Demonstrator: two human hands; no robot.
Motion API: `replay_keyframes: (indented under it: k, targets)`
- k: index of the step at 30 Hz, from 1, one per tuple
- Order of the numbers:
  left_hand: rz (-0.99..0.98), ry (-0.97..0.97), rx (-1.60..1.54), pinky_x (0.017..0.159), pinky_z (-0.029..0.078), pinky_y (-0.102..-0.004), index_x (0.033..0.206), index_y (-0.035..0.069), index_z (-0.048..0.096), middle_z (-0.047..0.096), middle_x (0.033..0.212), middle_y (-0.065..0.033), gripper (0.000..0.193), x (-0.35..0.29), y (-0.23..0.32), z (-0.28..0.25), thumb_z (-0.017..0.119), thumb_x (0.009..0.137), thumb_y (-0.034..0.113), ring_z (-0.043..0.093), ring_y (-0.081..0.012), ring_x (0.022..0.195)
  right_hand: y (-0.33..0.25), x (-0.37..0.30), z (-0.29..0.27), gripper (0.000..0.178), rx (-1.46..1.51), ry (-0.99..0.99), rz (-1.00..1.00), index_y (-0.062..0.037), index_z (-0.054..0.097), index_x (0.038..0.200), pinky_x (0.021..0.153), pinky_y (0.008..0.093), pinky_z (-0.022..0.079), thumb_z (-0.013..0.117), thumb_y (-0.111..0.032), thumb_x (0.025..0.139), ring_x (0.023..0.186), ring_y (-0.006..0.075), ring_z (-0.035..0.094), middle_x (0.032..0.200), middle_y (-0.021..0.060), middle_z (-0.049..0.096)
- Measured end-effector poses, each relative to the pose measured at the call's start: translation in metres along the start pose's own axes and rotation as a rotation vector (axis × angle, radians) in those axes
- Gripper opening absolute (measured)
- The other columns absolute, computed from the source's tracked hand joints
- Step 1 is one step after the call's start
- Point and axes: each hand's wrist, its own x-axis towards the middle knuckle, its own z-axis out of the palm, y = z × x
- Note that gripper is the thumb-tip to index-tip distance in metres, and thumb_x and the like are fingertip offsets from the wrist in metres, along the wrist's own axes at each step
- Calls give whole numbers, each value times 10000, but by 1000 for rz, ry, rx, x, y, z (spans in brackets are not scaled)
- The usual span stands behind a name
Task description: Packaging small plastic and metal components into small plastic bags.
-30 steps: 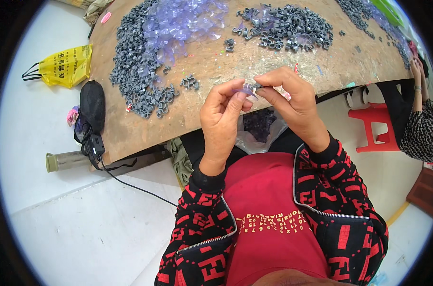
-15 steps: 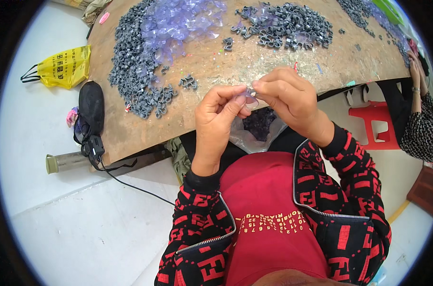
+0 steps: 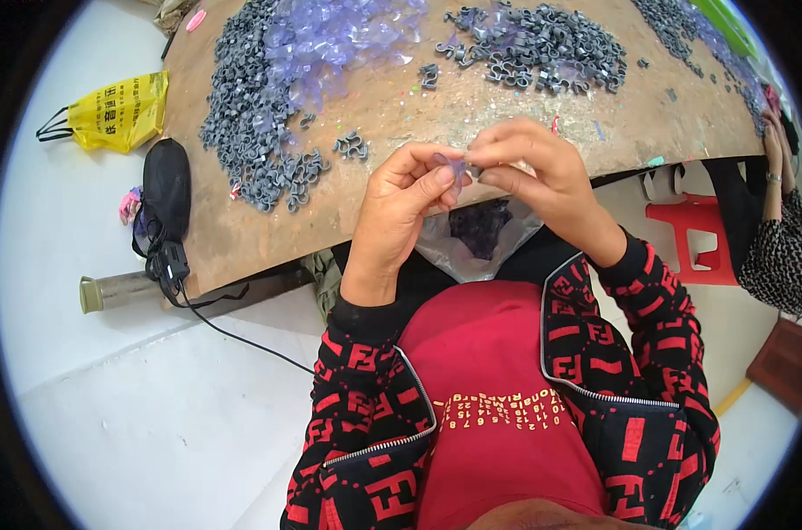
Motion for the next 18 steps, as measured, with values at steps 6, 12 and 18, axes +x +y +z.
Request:
replay_keyframes:
  k: [6,12,18]
  targets:
    - [87,37,120,678,449,-224,1052,29,604,629,868,-41,194,1,-3,-2,630,877,110,558,-85,756,9,6,-4,160,394,-50,311,-14,640,979,816,255,450,651,-22,820,929,125,564,1013,41,581]
    - [74,22,161,652,442,-226,1035,21,590,626,846,-69,155,-1,-1,-1,600,892,81,552,-104,712,14,13,-14,188,664,-267,545,-16,582,1026,737,231,462,638,-61,852,877,73,558,945,19,581]
    - [204,-7,277,625,482,-212,979,26,606,637,820,-41,117,-4,0,-3,633,871,62,599,-98,720,21,18,-11,177,805,-364,642,-35,555,961,651,237,503,665,-115,847,736,101,604,871,39,606]
